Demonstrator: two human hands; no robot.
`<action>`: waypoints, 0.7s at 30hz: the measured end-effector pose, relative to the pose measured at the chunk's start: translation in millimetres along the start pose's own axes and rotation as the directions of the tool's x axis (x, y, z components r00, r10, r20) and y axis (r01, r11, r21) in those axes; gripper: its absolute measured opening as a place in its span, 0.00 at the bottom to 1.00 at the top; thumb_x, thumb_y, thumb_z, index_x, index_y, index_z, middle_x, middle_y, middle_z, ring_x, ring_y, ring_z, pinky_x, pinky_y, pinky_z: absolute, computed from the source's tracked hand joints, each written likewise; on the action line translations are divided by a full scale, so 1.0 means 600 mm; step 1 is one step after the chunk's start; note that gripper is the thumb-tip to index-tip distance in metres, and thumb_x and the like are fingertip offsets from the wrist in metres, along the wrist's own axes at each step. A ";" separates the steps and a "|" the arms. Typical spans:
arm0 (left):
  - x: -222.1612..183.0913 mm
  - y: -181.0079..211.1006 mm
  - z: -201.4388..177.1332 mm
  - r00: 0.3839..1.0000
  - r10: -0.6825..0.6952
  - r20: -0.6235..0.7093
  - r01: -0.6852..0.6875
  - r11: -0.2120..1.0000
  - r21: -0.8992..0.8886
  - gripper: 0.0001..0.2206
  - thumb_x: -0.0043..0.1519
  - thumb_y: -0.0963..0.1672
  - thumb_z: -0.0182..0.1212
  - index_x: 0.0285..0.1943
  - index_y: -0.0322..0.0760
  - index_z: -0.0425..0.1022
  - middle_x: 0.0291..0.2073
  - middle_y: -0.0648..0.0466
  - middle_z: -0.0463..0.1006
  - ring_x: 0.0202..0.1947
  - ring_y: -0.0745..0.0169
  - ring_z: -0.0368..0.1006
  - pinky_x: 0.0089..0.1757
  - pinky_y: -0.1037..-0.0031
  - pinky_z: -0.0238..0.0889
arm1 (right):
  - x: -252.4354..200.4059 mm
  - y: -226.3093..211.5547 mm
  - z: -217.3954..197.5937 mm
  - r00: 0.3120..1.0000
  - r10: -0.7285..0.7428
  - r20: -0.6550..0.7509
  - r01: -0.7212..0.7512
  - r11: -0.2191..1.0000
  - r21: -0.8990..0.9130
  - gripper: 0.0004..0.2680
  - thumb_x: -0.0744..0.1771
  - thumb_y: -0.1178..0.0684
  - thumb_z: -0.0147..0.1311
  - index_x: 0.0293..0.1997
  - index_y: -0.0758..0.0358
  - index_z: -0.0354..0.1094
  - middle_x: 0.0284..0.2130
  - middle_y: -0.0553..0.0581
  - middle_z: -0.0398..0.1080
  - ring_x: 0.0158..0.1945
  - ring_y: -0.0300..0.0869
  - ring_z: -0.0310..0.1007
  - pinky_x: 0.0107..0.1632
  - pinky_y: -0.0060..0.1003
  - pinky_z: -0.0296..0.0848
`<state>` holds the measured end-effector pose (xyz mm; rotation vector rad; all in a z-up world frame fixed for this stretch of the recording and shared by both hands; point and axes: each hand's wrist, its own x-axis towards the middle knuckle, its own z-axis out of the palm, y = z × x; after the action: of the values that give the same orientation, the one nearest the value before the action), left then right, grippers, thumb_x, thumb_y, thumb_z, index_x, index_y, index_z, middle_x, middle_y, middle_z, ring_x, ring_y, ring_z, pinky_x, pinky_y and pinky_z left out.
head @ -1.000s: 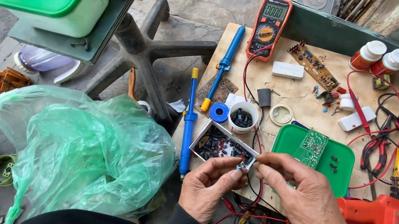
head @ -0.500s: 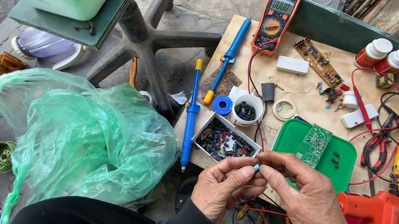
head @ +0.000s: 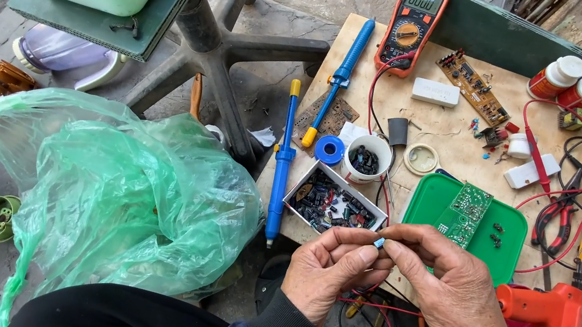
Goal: Sorting and inspecting small electronic components from a container and placing them on a circuit board at a repair bench.
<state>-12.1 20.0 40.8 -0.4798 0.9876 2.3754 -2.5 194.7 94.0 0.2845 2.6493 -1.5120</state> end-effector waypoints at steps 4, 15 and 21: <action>0.002 -0.004 -0.004 1.000 0.019 0.018 -0.018 1.000 -0.011 0.16 0.63 0.36 0.71 0.58 0.20 0.79 0.45 0.31 0.88 0.46 0.41 0.88 0.51 0.60 0.85 | 0.000 0.001 0.001 1.000 0.008 0.006 -0.008 1.000 0.000 0.08 0.68 0.52 0.64 0.50 0.52 0.87 0.42 0.44 0.90 0.47 0.31 0.86 0.55 0.26 0.76; 0.009 -0.013 -0.008 0.999 0.042 0.021 -0.042 0.999 0.012 0.14 0.63 0.37 0.71 0.57 0.20 0.79 0.42 0.33 0.88 0.42 0.44 0.88 0.49 0.61 0.86 | 0.004 0.004 0.006 1.000 -0.010 -0.014 0.010 1.000 -0.018 0.07 0.67 0.54 0.67 0.47 0.53 0.87 0.41 0.44 0.89 0.46 0.31 0.86 0.55 0.26 0.78; 0.011 -0.013 -0.011 0.999 0.042 0.020 -0.042 0.999 0.005 0.15 0.63 0.37 0.71 0.58 0.21 0.79 0.43 0.32 0.88 0.43 0.43 0.88 0.49 0.60 0.85 | 0.004 0.008 0.006 1.000 -0.020 0.000 0.020 0.999 -0.028 0.08 0.67 0.54 0.66 0.49 0.52 0.87 0.42 0.44 0.89 0.47 0.31 0.86 0.55 0.26 0.77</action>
<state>-12.1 22.3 28.7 -0.4361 1.0045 2.4096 -4.1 194.1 87.9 0.2575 2.6791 -1.4800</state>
